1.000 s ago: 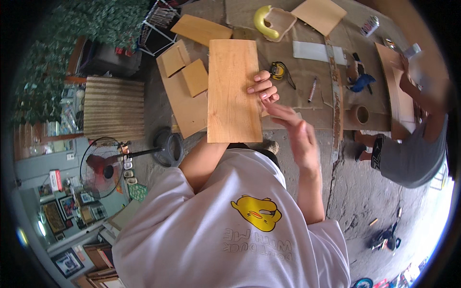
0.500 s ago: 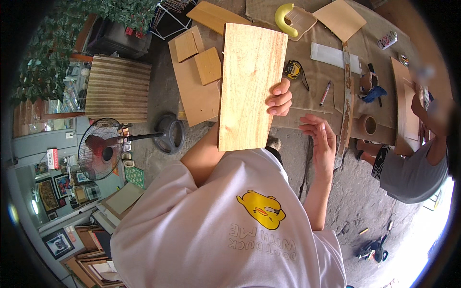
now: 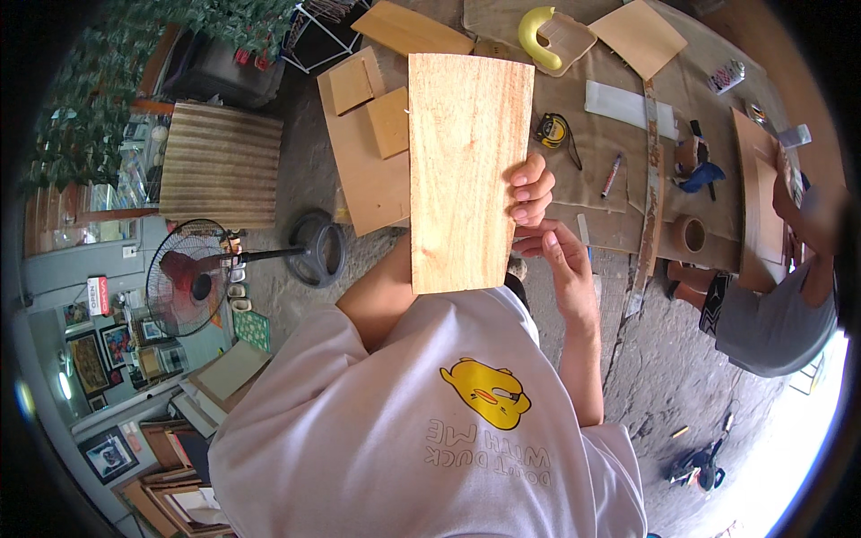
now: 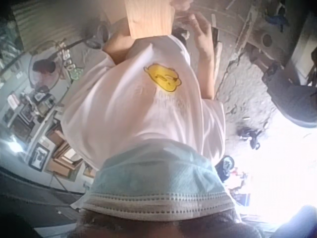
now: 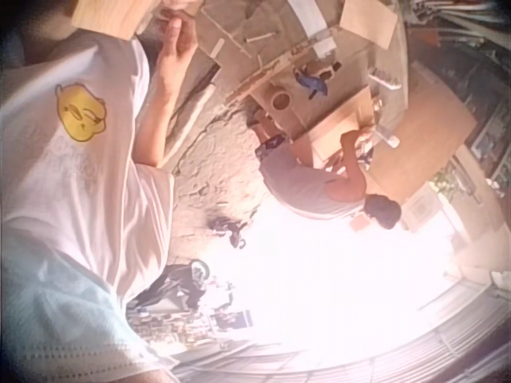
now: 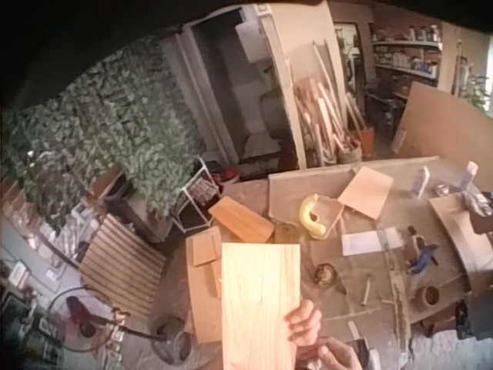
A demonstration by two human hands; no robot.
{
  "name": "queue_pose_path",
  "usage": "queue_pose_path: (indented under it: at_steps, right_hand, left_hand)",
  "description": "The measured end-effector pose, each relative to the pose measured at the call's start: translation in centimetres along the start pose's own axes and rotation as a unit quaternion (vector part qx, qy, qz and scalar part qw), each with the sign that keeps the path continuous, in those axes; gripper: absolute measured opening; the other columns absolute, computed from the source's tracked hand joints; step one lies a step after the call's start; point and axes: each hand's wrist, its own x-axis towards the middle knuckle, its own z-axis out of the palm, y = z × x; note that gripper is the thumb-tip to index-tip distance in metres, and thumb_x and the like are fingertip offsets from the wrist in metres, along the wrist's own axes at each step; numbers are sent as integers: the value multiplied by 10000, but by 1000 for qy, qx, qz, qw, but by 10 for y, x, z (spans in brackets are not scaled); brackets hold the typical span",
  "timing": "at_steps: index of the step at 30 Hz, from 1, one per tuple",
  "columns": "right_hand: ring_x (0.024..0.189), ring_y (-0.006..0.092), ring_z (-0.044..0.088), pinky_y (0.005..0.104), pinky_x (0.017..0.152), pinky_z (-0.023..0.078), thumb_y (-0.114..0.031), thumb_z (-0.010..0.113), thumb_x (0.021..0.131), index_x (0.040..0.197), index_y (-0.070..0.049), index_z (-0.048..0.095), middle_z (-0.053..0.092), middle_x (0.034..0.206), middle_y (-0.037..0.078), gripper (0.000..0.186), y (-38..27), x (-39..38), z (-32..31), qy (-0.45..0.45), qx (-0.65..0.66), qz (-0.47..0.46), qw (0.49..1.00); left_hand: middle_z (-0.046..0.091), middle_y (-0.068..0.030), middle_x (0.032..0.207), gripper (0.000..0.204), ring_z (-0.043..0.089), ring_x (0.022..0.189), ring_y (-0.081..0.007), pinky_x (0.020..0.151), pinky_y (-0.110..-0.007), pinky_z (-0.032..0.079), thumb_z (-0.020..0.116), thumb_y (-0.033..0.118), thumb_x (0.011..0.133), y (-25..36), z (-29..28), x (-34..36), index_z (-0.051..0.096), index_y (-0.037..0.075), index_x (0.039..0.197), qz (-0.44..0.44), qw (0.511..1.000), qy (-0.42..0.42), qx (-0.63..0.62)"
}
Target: The person uses a miter saw to cut a rectangular wooden board into smaller pieces. They position the board, lower the saw blade to make cuts, then lift the blade and remove the cut pieces. The person repeats this process several times, then stacks the cut pieces on a nearby workbench.
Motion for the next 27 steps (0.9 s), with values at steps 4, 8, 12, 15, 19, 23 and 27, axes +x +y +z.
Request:
queue_pose_path:
  at_steps: [4,8,12,15,19,23,27]
  right_hand:
    - [985,171,616,311,884,451,-326,471,1021,1167,27,582,662,1096,108,398,6,1,-1,-18,5,2,1000]
    - [985,178,612,320,899,450,-359,503,1005,1185,37,562,659,1083,117,439,4,0,2,-37,20,4,999]
    - [998,178,595,317,906,452,-369,549,983,1228,55,517,643,1080,116,490,1,0,7,-87,63,5,994]
    - [1024,152,565,298,904,452,-331,587,970,1241,63,498,622,1088,98,487,0,1,14,-116,90,26,989]
    - [971,114,530,260,870,410,-393,633,931,1251,40,525,622,1070,62,549,9,4,22,-114,41,65,990]
    - [1002,123,532,276,888,420,-332,620,950,1257,57,511,613,1094,83,508,8,10,33,-118,38,57,991]
    - [1060,157,546,309,921,442,-266,605,966,1245,98,493,604,1124,126,471,9,16,35,-112,15,53,992]
  left_hand:
    - [361,21,730,442,404,681,-126,684,-266,367,478,566,911,-2,-2,-3,405,147,788,3,1000,-14,-21]
    - [365,17,735,446,412,689,-129,691,-268,377,491,566,907,-3,2,-7,411,141,798,15,999,-14,-24]
    - [373,13,741,442,422,697,-132,679,-262,385,503,556,906,-1,9,-7,416,135,805,18,1000,-7,-22]
    - [375,11,740,445,418,692,-130,655,-256,389,494,553,912,-2,0,-5,412,130,797,21,999,-18,-43]
    - [376,10,732,450,411,684,-125,638,-243,389,484,554,917,1,-19,-6,407,131,785,31,998,-61,-10]
    - [387,7,722,474,437,682,-131,646,-238,405,484,576,913,5,-19,-11,408,125,789,52,997,-52,10]
    - [421,-10,712,520,514,672,-160,642,-256,461,488,606,905,14,-13,-21,416,99,821,38,999,-23,18]
